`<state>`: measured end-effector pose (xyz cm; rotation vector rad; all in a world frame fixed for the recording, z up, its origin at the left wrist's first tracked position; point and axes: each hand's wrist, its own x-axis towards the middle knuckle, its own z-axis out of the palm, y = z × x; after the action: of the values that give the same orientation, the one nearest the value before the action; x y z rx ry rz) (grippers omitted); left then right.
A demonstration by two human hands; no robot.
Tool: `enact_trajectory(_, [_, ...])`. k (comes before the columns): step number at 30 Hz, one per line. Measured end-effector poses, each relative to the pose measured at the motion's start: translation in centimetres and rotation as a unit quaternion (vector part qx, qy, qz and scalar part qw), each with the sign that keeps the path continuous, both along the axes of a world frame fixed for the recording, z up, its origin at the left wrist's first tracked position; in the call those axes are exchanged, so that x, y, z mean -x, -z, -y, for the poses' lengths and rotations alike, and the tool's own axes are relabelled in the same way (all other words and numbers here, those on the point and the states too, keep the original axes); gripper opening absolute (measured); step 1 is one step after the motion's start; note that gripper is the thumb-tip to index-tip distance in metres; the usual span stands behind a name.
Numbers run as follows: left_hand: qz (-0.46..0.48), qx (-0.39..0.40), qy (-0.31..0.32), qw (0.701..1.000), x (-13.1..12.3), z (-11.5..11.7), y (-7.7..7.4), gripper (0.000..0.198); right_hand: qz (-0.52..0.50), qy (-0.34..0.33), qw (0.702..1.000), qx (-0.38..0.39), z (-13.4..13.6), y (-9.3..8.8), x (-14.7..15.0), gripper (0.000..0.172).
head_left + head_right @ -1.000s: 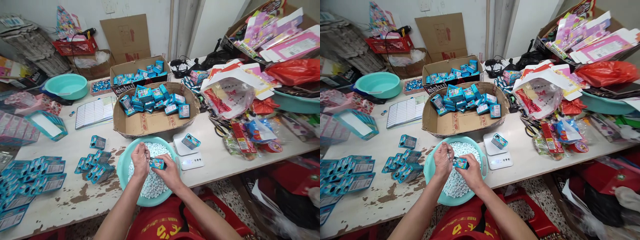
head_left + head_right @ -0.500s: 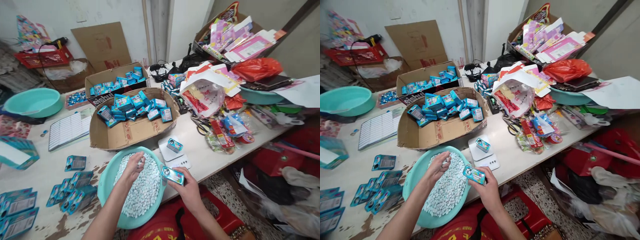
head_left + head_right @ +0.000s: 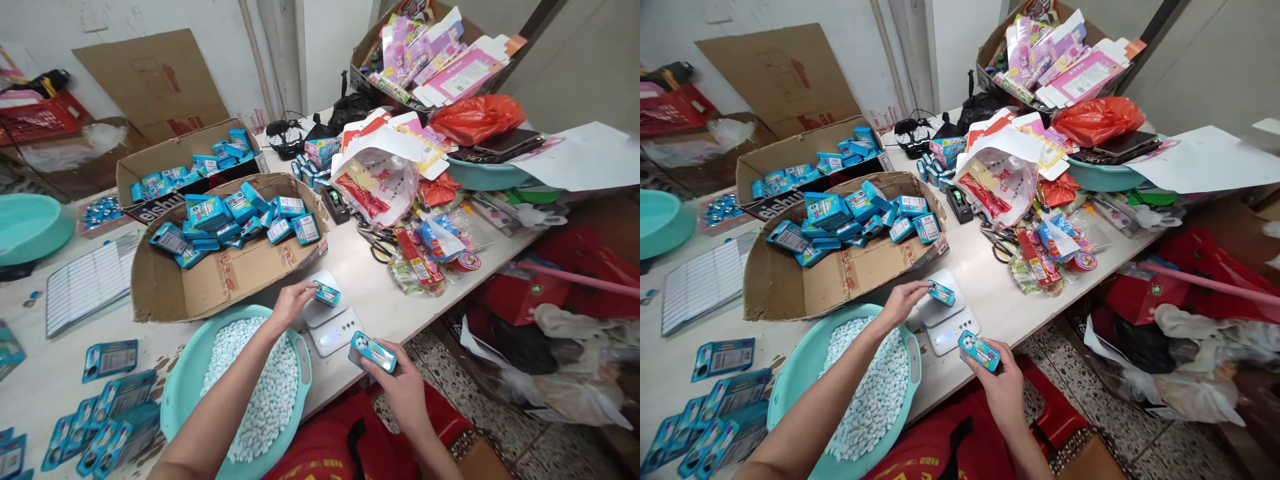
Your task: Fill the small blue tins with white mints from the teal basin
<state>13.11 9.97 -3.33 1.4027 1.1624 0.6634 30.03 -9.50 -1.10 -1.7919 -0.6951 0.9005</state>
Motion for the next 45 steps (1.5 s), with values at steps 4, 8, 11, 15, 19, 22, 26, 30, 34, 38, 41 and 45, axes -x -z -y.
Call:
enact_trajectory(4, [-0.103,-0.083,0.019,0.991,-0.7,1.1,-0.2,0.012,0.005,-0.009,1.0,0.016,-1.0,0.5,0.0,0.041])
enact_trajectory(8, [-0.162,-0.107,-0.025,0.981,1.1,2.6,-2.0,0.01,0.058,0.004,0.998,0.024,-3.7,1.5,0.5,0.048])
enact_trajectory(11, [-0.121,-0.143,-0.127,0.974,6.4,4.7,-5.5,0.01,0.107,0.001,0.994,-0.013,-7.0,3.2,1.7,0.05])
enact_trajectory(15, [-0.101,-0.124,-0.372,0.914,16.0,9.1,-11.1,0.019,0.152,-0.03,0.985,-0.078,-11.1,5.5,4.0,0.05])
enact_trajectory(19, [-0.261,-0.127,-0.517,0.805,24.9,12.6,-12.1,0.018,0.128,-0.021,0.988,-0.081,-11.6,6.2,4.4,0.062])
enact_trajectory(22, [-0.419,-0.115,-0.504,0.746,29.0,13.1,-8.7,0.004,0.108,0.018,0.991,-0.082,-10.0,5.8,2.8,0.065])
enact_trajectory(26, [-0.51,-0.081,-0.456,0.725,30.3,12.0,-2.3,0.013,0.122,0.042,0.99,-0.047,-7.2,5.0,-0.2,0.053])
enact_trajectory(30, [-0.501,-0.026,-0.409,0.762,30.1,10.9,0.8,0.013,0.143,0.063,0.987,-0.031,-5.2,4.7,-2.4,0.049])
enact_trajectory(34, [-0.472,-0.01,-0.418,0.776,29.7,10.5,-0.7,0.013,0.136,0.085,0.987,-0.022,-4.3,5.1,-2.9,0.05])
enact_trajectory(38, [-0.245,0.044,-0.506,0.826,27.2,10.1,-3.4,0.015,0.114,0.081,0.99,-0.014,-4.3,5.7,-2.5,0.048])
enact_trajectory(41, [0.022,0.144,-0.491,0.859,23.7,9.7,-4.2,0.018,0.095,0.051,0.994,-0.014,-4.8,5.8,-1.9,0.043])
enact_trajectory(45, [0.308,0.296,-0.408,0.807,18.4,9.2,-3.6,0.024,0.079,-0.006,0.996,-0.033,-6.7,5.5,-0.2,0.049])
